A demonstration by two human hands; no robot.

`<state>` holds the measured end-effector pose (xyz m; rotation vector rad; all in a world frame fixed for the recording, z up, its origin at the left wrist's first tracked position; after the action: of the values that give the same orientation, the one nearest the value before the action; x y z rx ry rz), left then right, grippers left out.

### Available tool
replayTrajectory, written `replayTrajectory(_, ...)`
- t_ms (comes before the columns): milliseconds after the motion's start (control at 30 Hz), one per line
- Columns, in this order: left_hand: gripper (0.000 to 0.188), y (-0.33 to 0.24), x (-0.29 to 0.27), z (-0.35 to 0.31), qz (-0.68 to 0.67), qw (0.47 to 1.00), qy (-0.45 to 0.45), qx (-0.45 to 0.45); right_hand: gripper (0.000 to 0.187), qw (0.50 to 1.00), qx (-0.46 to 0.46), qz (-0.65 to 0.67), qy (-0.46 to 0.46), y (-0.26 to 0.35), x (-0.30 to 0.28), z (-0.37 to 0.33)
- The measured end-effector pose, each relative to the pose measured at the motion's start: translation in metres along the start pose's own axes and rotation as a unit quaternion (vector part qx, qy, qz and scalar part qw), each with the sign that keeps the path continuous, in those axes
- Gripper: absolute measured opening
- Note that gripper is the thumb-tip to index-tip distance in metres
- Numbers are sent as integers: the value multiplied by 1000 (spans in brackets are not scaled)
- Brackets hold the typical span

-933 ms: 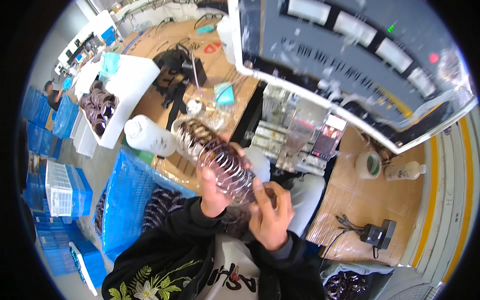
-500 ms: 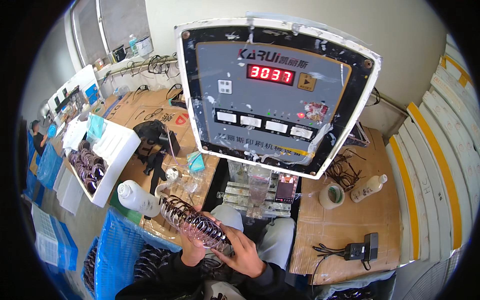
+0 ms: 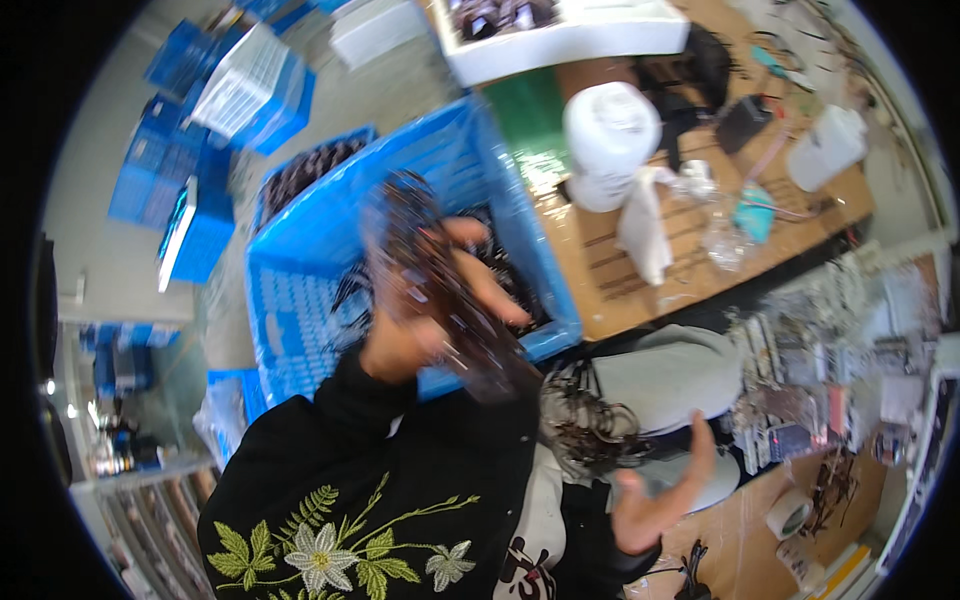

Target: The person repeatedly picks up coiled sunglasses frames from a blue basket, separates them, and assembles them by hand. They then place the assembled units into a gray bin to the right. The process is continuous and repetitive.

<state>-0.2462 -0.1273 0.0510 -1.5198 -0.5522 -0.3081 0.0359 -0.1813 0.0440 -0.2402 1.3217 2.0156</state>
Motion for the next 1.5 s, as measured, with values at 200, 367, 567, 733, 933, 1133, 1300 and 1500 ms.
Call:
replayTrajectory(200, 39, -46, -186, -27, 346, 882, -320, 19, 45, 984, 109, -138, -31, -32, -3, 0)
replayTrajectory(367, 18, 51, -309, -68, 515, 722, -444, -125, 39, 981, 121, -153, -16, -43, 6, -12)
replayTrajectory(567, 25, 191, -370, -95, 283, 769, -489, -299, 38, 982, 127, -129, 61, -40, 7, -18)
replayTrajectory(733, 28, 219, -384, -89, 203, 808, -410, -371, 28, 981, 60, -121, 136, -42, 8, -28)
replayTrajectory(933, 40, 169, -370, -67, 495, 722, -340, -342, 24, 991, 83, -101, 41, -64, 11, -49)
replayTrajectory(1133, 53, 88, -151, -16, 516, 839, -137, 110, 21, 988, 122, -92, -13, -87, 12, -59)
replayTrajectory(1300, 72, 103, 21, -28, 535, 714, 384, 237, 6, 994, 88, -63, -18, -81, -5, -45)
replayTrajectory(1500, 81, 114, 52, -25, 584, 617, 451, 275, 18, 942, 77, 31, -325, -74, -87, -9)
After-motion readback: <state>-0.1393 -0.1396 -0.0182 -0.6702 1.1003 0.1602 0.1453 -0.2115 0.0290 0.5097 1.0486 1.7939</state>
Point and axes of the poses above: each hand's wrist, its own z-axis towards the middle knuckle, its own x-axis out of the palm, y = z × x, the point moved 1 cm from there along z, towards the middle knuckle, and after that the axes turned 15 degrees about -y, right-handed, at the moved point
